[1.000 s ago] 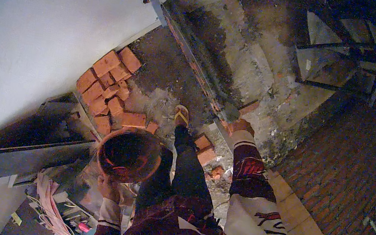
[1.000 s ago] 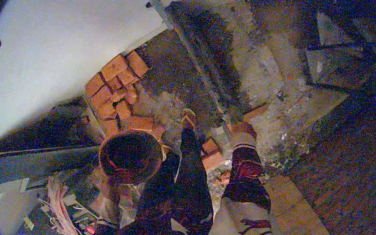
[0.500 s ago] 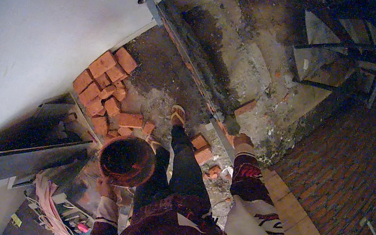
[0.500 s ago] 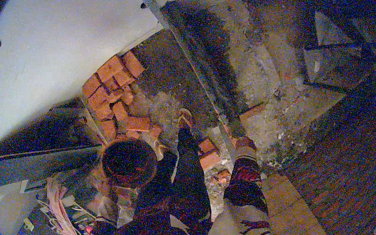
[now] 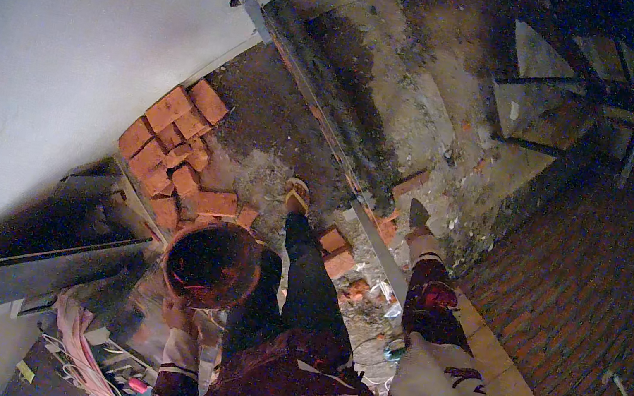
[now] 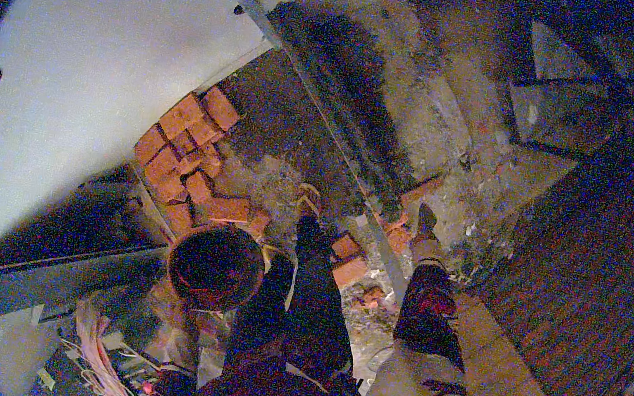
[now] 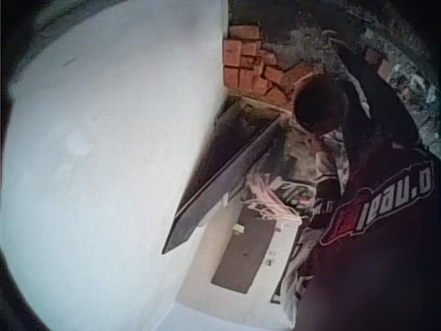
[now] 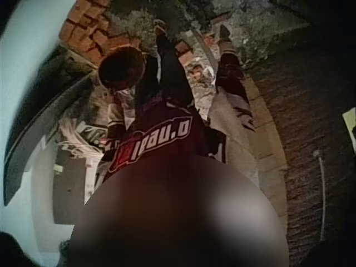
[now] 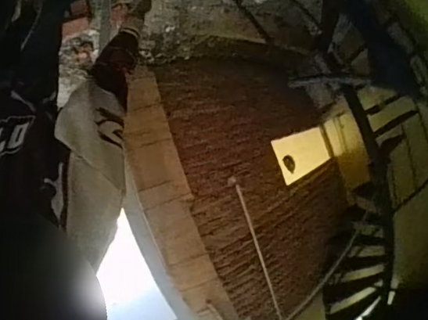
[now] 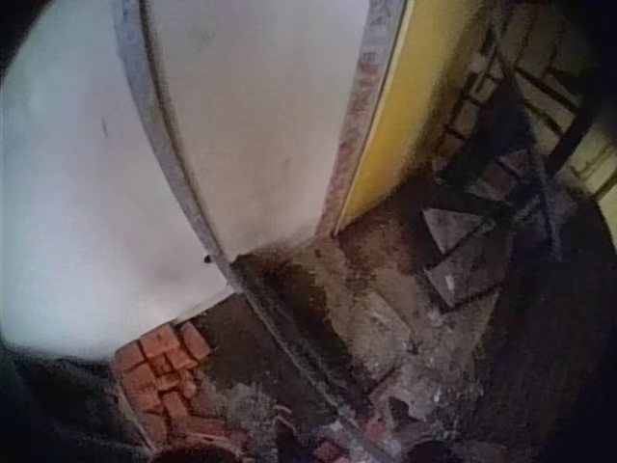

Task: The person uses a power drill to cut a brick, then scoops mortar from a bucket with a trowel and applies it between bricks on a low wall. The person spreads the mortar and places additional bricks along the wall line.

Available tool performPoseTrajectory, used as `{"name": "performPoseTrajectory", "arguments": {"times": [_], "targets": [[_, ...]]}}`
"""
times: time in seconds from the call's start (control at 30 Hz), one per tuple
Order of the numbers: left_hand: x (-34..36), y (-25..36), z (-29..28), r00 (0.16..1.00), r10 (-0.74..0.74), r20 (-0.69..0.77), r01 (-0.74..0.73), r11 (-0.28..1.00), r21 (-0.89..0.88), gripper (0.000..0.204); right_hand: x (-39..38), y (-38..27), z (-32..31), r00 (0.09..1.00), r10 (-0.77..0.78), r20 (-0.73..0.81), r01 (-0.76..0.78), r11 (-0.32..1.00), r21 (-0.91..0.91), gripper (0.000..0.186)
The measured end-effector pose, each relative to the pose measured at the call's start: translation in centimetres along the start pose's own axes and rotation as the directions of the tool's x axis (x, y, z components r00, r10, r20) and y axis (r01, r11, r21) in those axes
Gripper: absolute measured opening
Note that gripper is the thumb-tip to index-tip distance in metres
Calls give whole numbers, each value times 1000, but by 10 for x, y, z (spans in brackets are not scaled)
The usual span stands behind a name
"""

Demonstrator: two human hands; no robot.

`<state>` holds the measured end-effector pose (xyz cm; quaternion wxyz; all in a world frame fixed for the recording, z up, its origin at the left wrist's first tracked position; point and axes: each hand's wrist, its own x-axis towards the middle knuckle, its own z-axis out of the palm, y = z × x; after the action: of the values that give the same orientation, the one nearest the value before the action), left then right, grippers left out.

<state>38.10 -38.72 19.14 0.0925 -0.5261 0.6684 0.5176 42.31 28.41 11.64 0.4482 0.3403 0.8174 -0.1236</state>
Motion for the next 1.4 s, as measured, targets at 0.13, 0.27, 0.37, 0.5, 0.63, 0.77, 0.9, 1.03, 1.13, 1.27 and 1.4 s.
{"name": "performPoseTrajectory", "arguments": {"times": [0.13,0.27,0.37,0.5,0.63,0.77,0.9,1.03,1.13,1.27,1.4], "targets": [[-11,7,13,1000,10,29,-8,998,-57,23,16,-72,-13,994,-103,-43,105,993,49,40],[-25,12,15,1000,23,1,-23,999,-38,22,33,-159,-47,976,-202,-85,210,972,104,40],[-37,19,18,999,46,17,-47,998,45,21,50,-204,-84,953,-257,-158,279,951,135,40],[-47,35,46,971,211,112,-228,959,170,22,45,-226,-120,887,-312,-340,383,909,166,40],[-46,56,89,930,358,80,-355,933,-56,26,-27,-221,-121,612,-385,-691,629,767,129,41],[-29,102,84,845,534,-13,-513,818,259,34,-149,-215,-125,755,-607,-248,549,379,744,46],[-34,154,65,838,544,-24,-536,832,142,24,-260,-261,-126,539,-842,-22,751,468,466,49],[-45,211,58,688,725,-17,-722,682,-113,29,-311,-371,-85,499,-834,-237,863,503,49,60],[-62,240,42,592,806,-34,-786,567,-246,31,-328,-406,-54,659,-724,-204,747,662,64,66],[-76,270,19,551,832,-60,-833,544,-98,30,-347,-403,-46,491,-865,-104,856,501,-128,68],[-79,278,9,449,893,22,-870,443,-215,27,-367,-409,-49,536,-779,-326,825,565,7,62]]}}
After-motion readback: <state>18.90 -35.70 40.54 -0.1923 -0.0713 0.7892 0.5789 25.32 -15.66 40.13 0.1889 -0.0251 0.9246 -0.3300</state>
